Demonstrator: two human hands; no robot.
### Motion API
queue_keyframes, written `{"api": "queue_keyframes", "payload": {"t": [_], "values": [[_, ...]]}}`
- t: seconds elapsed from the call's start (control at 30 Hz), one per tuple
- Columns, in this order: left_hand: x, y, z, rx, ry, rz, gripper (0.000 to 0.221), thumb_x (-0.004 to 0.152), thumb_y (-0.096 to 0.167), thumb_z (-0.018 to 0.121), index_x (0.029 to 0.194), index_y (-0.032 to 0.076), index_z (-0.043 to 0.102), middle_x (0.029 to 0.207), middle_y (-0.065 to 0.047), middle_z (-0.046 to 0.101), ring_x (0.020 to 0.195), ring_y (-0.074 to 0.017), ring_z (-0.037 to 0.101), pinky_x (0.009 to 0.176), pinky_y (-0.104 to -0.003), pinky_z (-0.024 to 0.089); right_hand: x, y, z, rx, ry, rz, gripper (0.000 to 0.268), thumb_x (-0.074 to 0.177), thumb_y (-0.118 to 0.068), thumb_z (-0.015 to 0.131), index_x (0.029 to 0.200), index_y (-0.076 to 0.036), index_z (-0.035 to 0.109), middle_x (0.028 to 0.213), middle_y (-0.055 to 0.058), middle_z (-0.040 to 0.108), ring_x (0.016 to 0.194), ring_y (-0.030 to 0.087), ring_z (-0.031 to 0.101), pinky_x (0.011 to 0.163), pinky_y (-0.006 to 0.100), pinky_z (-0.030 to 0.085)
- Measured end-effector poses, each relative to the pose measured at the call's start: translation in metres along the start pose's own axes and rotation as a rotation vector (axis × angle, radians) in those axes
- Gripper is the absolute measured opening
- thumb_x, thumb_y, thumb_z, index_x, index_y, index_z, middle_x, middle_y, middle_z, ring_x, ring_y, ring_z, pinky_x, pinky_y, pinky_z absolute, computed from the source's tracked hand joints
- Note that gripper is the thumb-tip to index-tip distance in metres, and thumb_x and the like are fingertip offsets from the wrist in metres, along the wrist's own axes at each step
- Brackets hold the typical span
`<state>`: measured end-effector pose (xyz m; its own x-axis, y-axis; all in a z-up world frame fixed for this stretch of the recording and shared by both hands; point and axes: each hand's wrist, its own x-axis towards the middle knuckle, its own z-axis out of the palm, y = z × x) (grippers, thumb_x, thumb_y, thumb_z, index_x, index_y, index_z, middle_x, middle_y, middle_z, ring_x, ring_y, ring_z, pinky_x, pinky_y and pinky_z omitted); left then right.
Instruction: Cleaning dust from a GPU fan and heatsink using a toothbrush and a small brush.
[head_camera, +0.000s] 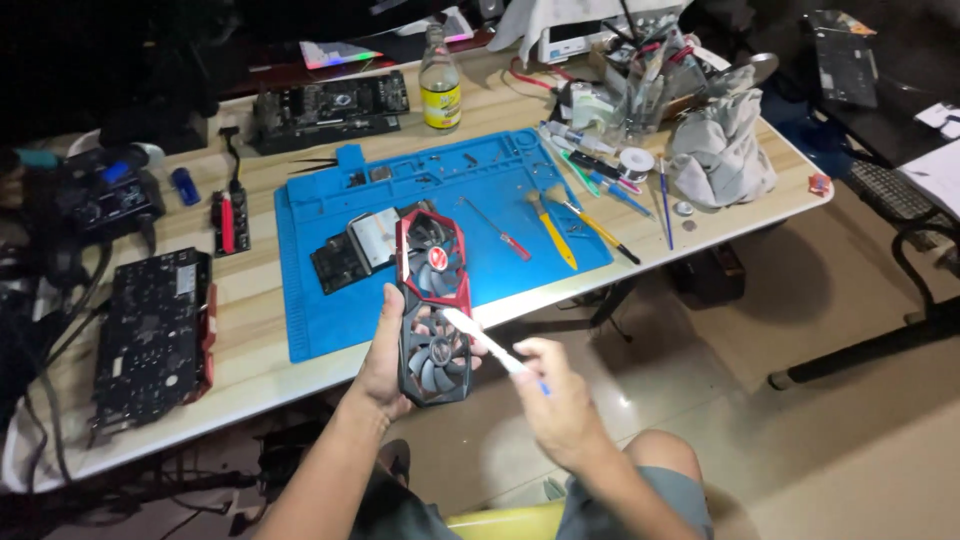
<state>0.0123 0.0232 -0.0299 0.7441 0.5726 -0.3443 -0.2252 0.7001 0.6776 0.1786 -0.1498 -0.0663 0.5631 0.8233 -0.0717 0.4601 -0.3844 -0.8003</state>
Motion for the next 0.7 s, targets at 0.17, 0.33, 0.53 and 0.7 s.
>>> {"api": "queue_keyframes", "payload": {"t": [0.17, 0.33, 0.53, 0.7], "values": [[0.01, -0.003, 0.001, -0.087, -0.001, 0.037, 0.091, 0.099, 0.077, 0.045, 0.141, -0.001, 0.067, 0.118, -0.033, 0.078, 0.097, -0.0397, 0.078, 0.083, -0.053, 0.067, 0.009, -0.006, 0.014, -0.021, 0.184, -0.507, 0.015, 0.108, -0.019, 0.059, 0.12, -0.015, 0.066, 0.105, 0.008, 0.069, 0.083, 0.033, 0.068, 0.074, 0.044, 0.052], [0.021, 0.002, -0.007, -0.075, -0.091, 0.186, 0.087, 0.103, 0.072, 0.05, 0.127, -0.01, 0.07, 0.106, -0.025, 0.078, 0.093, -0.037, 0.078, 0.082, -0.046, 0.067, 0.01, 0.019, 0.01, -0.032, 0.229, -0.322, 0.027, 0.098, -0.012, 0.059, 0.124, -0.015, 0.067, 0.115, 0.007, 0.079, 0.103, 0.032, 0.076, 0.089, 0.043, 0.056], [0.045, 0.001, -0.013, 0.011, -0.037, 0.33, 0.083, 0.098, 0.067, 0.055, 0.138, -0.005, 0.067, 0.118, -0.026, 0.078, 0.095, -0.0398, 0.079, 0.089, -0.058, 0.068, 0.016, 0.003, 0.014, 0.009, 0.244, -0.527, 0.028, 0.103, -0.002, 0.057, 0.126, -0.011, 0.07, 0.105, 0.01, 0.069, 0.094, 0.03, 0.071, 0.084, 0.039, 0.055], [0.072, -0.003, -0.041, 0.02, -0.113, 0.293, 0.099, 0.089, 0.078, 0.06, 0.143, -0.004, 0.068, 0.131, -0.021, 0.078, 0.111, -0.0305, 0.078, 0.09, -0.042, 0.065, -0.001, 0.016, 0.023, 0.028, 0.109, -0.349, 0.027, 0.106, -0.013, 0.055, 0.125, -0.013, 0.072, 0.114, 0.006, 0.077, 0.103, 0.024, 0.075, 0.091, 0.036, 0.056]]}}
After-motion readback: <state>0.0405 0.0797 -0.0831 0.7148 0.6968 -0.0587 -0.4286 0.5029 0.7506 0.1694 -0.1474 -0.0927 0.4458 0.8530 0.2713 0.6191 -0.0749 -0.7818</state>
